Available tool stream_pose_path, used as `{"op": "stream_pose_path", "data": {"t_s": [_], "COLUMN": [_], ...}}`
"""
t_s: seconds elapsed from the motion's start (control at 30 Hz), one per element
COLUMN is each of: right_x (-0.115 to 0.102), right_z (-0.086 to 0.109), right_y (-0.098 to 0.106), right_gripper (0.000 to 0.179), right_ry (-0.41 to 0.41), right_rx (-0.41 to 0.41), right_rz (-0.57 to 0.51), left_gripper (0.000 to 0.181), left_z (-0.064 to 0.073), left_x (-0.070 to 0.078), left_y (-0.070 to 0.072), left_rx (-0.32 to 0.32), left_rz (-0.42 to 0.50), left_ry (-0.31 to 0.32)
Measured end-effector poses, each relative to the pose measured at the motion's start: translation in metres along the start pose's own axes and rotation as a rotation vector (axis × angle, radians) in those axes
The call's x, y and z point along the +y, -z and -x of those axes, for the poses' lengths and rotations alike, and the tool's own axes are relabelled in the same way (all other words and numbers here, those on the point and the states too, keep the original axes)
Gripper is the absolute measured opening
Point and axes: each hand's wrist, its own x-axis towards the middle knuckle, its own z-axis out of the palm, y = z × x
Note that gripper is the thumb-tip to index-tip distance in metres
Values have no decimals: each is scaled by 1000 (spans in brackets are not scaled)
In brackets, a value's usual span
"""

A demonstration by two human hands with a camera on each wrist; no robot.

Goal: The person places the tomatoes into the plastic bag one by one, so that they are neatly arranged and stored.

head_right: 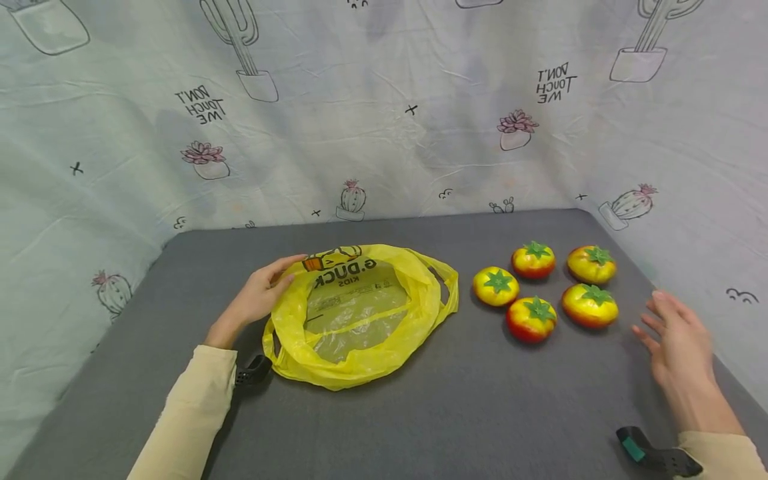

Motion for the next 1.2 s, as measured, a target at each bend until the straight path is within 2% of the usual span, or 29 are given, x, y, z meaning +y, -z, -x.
{"op": "stream_pose_path", "data": {"t_s": [0.13, 0.27, 0.4, 0.53, 0.7, 0.97, 1.2], "right_x": [1, -3, -13, -19, -19, -15, -16], "right_z": [-6, 2, 18, 32, 38, 38, 42], "right_y": [3, -5, -23, -39, -48, -50, -54], "right_gripper": [41, 41, 64, 89, 91, 88, 90], "right_ry": [-55, -120, -145, -142, -152, -81, -43], "right_rx": [12, 20, -7, -42, -72, -231, -320], "right_rz": [117, 205, 313, 394, 438, 536, 661], "left_gripper": [43, 42, 42, 41, 42, 44, 44], "left_z": [0, -1, -1, 0, 2, 2, 2], "left_x": [-1, -1, -1, 0, -1, -1, 0], "left_y": [-1, -2, -3, -3, -2, -3, -3], "left_rx": [4, -2, -1, 3, 9, 5, 5], "left_rz": [1, 9, 12, 13, 5, 5, 3], "left_ry": [-5, -3, -4, -9, -18, -8, -6]}}
